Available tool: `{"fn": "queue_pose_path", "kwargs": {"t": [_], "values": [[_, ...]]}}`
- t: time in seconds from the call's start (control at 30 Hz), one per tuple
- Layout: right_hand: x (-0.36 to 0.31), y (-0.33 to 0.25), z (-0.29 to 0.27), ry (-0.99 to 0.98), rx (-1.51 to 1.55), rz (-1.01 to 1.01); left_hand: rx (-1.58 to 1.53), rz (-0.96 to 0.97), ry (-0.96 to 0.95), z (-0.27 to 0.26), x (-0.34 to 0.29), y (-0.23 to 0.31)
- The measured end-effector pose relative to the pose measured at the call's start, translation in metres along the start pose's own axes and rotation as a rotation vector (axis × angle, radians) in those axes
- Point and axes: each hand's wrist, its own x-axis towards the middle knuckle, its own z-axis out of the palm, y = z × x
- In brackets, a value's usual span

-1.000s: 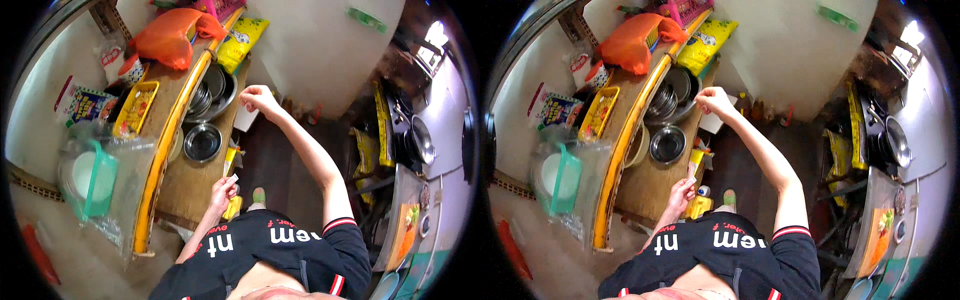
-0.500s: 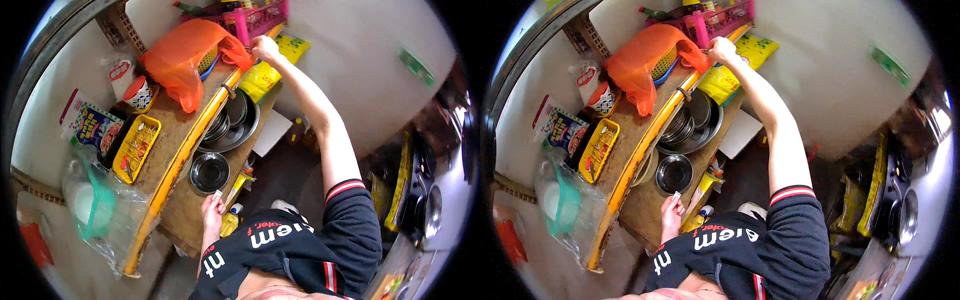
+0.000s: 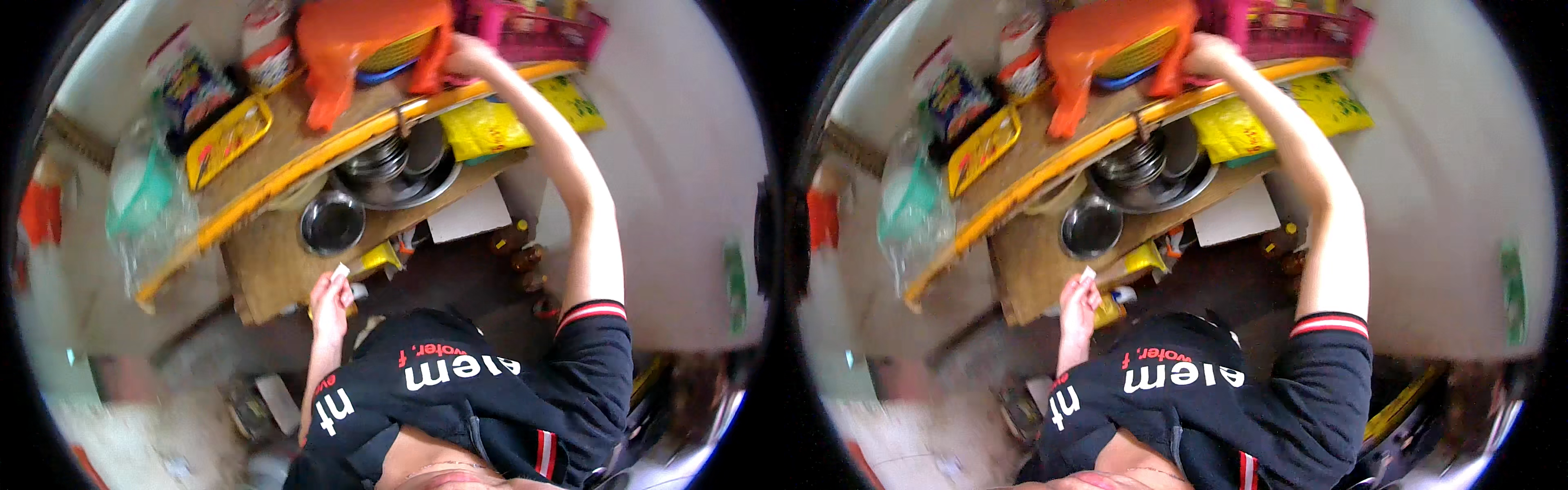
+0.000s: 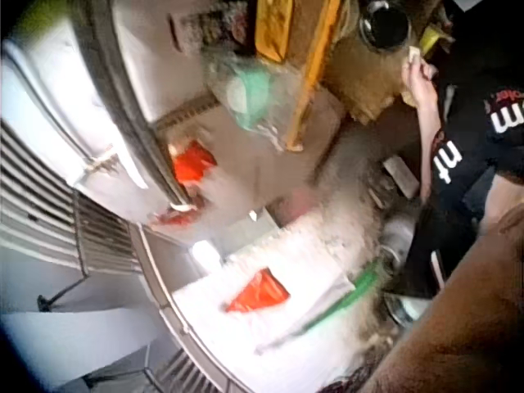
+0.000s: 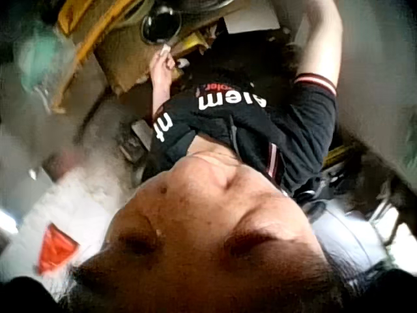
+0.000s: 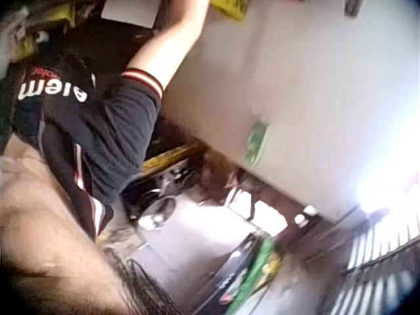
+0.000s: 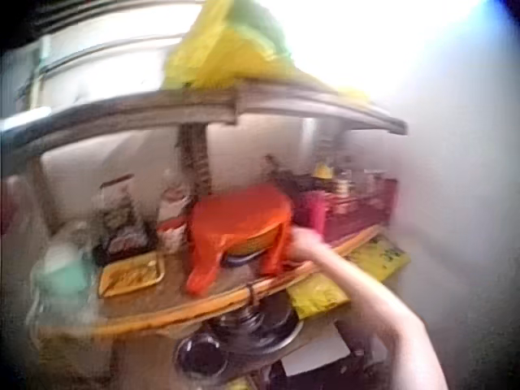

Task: The person removes a sticker from an egg inside a refrigerator, cuts a piece of adhesive tape with scissors, and applies the tape to the handle of a metal lid to secure it.

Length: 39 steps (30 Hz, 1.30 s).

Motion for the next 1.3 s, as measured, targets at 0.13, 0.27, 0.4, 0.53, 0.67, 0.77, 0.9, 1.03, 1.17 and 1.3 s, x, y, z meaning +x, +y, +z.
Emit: {"fn": "queue_pose_path", "kwargs": {"t": [0.13,0.27,0.4,0.53,0.67,0.77,0.9,1.03,1.17,1.3], "values": [[-0.017,0.068,-0.012,-0.065,0.292,-0.021,0.013,0.182,0.099,0.009,-0.022,0.016],[-0.152,0.087,-0.002,0.052,1.156,0.089,-0.012,0.336,0.156,0.004,-0.045,0.039],[-0.250,0.047,0.070,-0.152,1.557,0.062,-0.086,0.469,0.258,-0.032,-0.079,0.051],[-0.315,-0.056,0.140,-0.680,1.584,0.368,-0.116,0.530,0.369,-0.062,-0.104,0.062],[-0.349,-0.173,0.199,-1.069,1.267,-0.002,-0.140,0.604,0.490,-0.106,-0.148,0.072],[-0.365,-0.274,0.217,-1.118,1.065,-0.333,-0.160,0.670,0.583,-0.154,-0.184,0.077],[-0.393,-0.400,0.226,-0.989,0.943,-0.860,-0.242,0.752,0.691,-0.222,-0.236,0.083],[-0.438,-0.492,0.241,-0.991,0.793,-1.051,-0.355,0.757,0.788,-0.278,-0.284,0.090],[-0.477,-0.556,0.254,-1.034,0.770,-1.133,-0.457,0.755,0.877,-0.328,-0.315,0.095],[-0.495,-0.609,0.275,-1.065,0.771,-1.220,-0.513,0.790,0.930,-0.375,-0.331,0.099]]}}
